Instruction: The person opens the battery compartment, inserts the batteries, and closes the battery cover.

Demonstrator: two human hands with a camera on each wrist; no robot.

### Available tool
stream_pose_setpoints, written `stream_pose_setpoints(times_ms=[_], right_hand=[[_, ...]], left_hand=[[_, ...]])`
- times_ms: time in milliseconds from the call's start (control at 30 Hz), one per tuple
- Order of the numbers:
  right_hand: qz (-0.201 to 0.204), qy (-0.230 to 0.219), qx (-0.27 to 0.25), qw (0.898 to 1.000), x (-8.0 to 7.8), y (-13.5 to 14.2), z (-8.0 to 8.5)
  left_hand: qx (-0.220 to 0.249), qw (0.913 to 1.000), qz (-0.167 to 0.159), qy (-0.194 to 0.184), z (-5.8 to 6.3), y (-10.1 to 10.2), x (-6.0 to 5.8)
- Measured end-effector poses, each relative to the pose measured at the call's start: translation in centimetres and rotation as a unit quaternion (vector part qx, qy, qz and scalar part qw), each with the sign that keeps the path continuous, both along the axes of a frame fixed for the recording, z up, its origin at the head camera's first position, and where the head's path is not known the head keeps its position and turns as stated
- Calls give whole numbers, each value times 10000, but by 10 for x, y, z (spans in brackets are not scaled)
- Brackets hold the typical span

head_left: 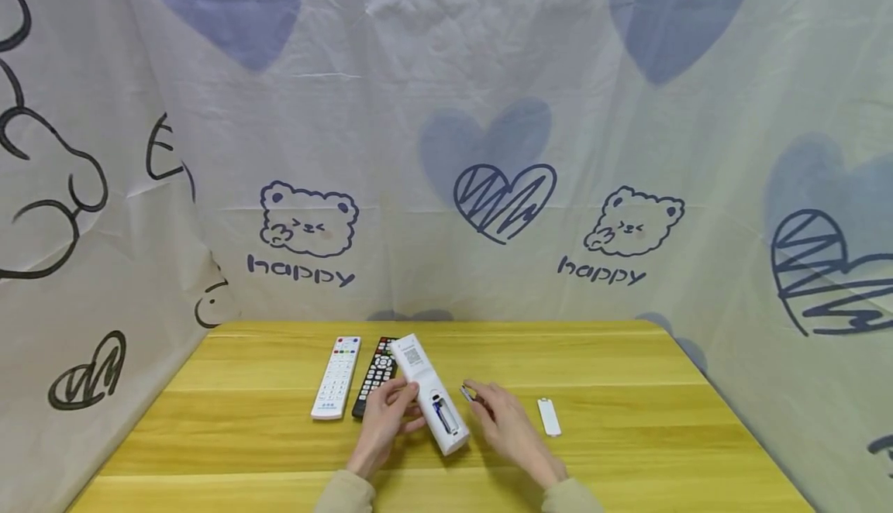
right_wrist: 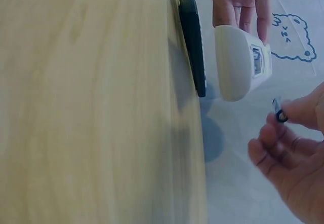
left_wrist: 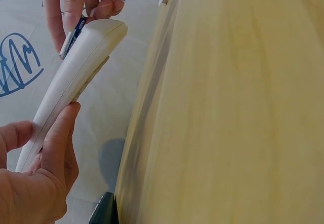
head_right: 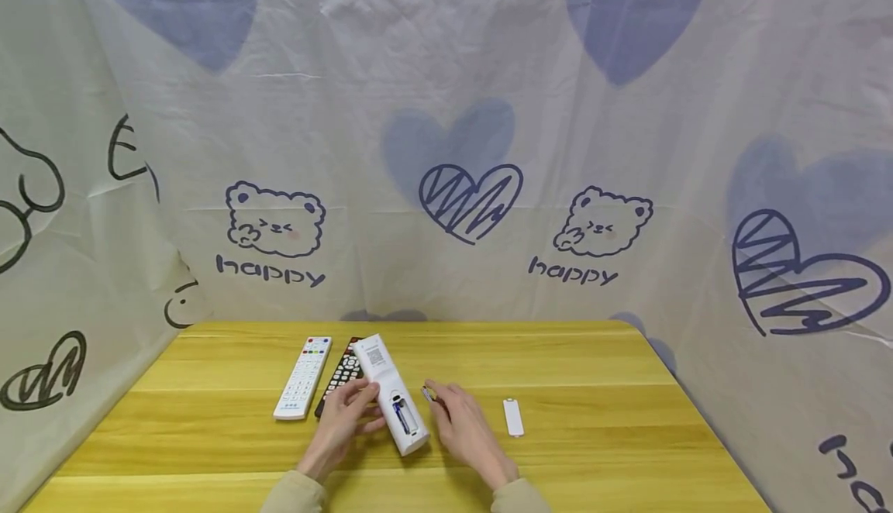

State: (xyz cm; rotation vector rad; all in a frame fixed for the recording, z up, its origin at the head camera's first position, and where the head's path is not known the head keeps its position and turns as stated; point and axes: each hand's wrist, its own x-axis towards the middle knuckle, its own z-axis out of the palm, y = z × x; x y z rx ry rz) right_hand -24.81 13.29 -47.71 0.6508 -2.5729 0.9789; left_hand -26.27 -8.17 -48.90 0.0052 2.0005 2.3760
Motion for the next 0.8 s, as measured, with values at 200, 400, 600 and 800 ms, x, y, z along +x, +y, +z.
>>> stream_pose_setpoints(times_ms=[200, 400, 600, 800], right_hand=[[454, 137, -542, 9974, -1, -1, -2], [555, 100, -660, 9962, 0, -2, -3], [587, 51, -711, 9957, 2, -4, -3], [538, 447, -582, 9959, 3, -6, -5]], left_hand=[[21, 10000, 11, 14, 0, 0, 1], [98, 9999, -26, 8, -1, 1, 1], [214, 9998, -31, -27, -1, 2, 1], [217, 9997, -88, -19, 0, 3, 1]])
